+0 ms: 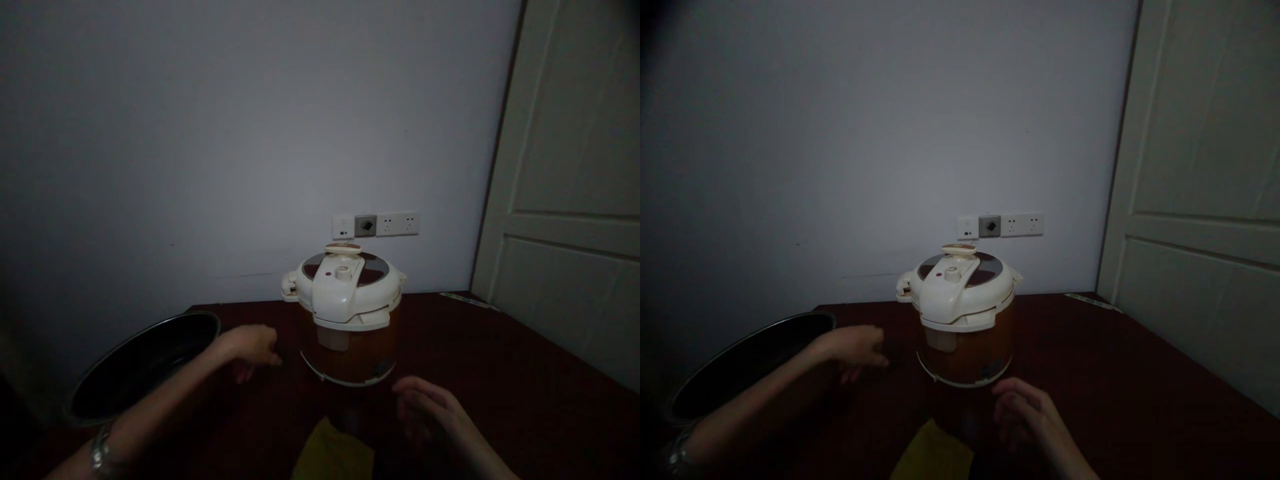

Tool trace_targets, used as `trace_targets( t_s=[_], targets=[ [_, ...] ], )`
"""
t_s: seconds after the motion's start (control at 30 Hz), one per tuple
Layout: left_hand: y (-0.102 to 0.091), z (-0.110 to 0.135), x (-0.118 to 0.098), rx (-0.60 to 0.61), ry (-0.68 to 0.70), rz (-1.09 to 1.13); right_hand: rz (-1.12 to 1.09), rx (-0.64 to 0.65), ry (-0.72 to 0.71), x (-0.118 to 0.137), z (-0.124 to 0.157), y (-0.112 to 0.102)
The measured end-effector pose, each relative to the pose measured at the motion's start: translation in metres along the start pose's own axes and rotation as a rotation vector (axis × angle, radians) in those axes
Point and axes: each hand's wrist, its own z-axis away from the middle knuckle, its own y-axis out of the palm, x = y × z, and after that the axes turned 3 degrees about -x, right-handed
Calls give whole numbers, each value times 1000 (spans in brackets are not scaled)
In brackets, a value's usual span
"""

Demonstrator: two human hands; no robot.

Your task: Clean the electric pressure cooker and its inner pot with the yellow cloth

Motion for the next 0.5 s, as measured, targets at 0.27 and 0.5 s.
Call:
trace_targets(
  t_s=[0.27, 0.5],
  targets=[
    [-119, -66, -40, -825, 125, 86, -1, 67, 79, 53, -13, 29],
    [-135, -168, -84, -518, 205, 369, 18, -20, 73, 62, -26, 23]
  ],
)
